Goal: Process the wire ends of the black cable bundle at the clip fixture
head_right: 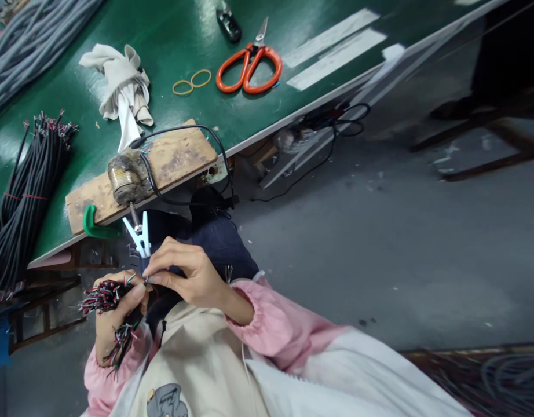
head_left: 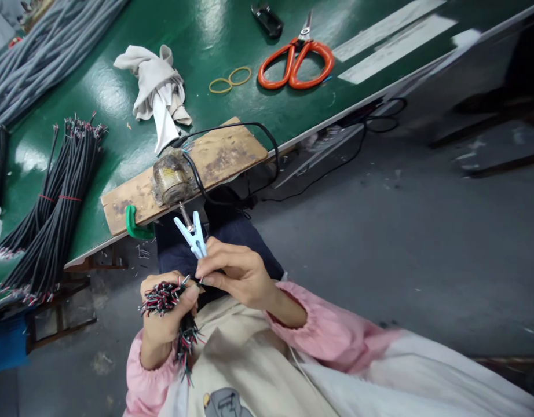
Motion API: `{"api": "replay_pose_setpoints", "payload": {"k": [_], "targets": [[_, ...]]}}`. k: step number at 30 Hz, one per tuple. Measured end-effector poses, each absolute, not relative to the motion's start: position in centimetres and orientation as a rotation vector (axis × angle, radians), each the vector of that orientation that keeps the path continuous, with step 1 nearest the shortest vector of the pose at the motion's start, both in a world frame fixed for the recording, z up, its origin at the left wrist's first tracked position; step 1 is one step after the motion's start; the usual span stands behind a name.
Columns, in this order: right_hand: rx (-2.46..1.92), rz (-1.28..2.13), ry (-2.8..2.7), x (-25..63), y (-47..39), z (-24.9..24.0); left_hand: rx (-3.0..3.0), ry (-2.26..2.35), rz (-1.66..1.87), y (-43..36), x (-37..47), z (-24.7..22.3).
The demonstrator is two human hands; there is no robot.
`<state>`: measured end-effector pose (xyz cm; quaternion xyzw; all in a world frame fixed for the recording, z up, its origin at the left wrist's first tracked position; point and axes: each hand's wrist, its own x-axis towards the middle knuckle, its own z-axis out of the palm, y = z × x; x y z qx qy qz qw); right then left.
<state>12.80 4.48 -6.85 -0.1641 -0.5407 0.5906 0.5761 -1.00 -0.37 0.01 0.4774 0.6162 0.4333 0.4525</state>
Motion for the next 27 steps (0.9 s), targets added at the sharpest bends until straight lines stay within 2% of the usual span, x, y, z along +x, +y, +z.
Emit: {"api": "replay_pose_setpoints", "payload": {"k": [2, 8, 12, 17, 27], "targets": [[-0.414, 1.39, -1.267, 12.6, 4.4, -6.8, 1.145, 1.51, 1.062, -0.3, -0.9, -0.1], [-0.47, 2.041, -0.809, 11.9, 4.8, -6.8, 1.163, 1.595, 1.119, -0.3, -0.6, -0.3], [-0.465, 2.068, -0.682, 11.4, 7.1, -6.1, 1.242, 1.629, 1.173, -0.1, -0.2, 0.7], [-0.282, 2.256, -0.639, 10.1, 9.0, -5.0, 1.268, 1.714, 1.221, 0.6, 0.3, 1.8], [-0.237, 2.349, -0.505, 9.7, 8.9, -5.0, 1.122, 1.716, 1.232, 1.3, 0.4, 0.6]]}}
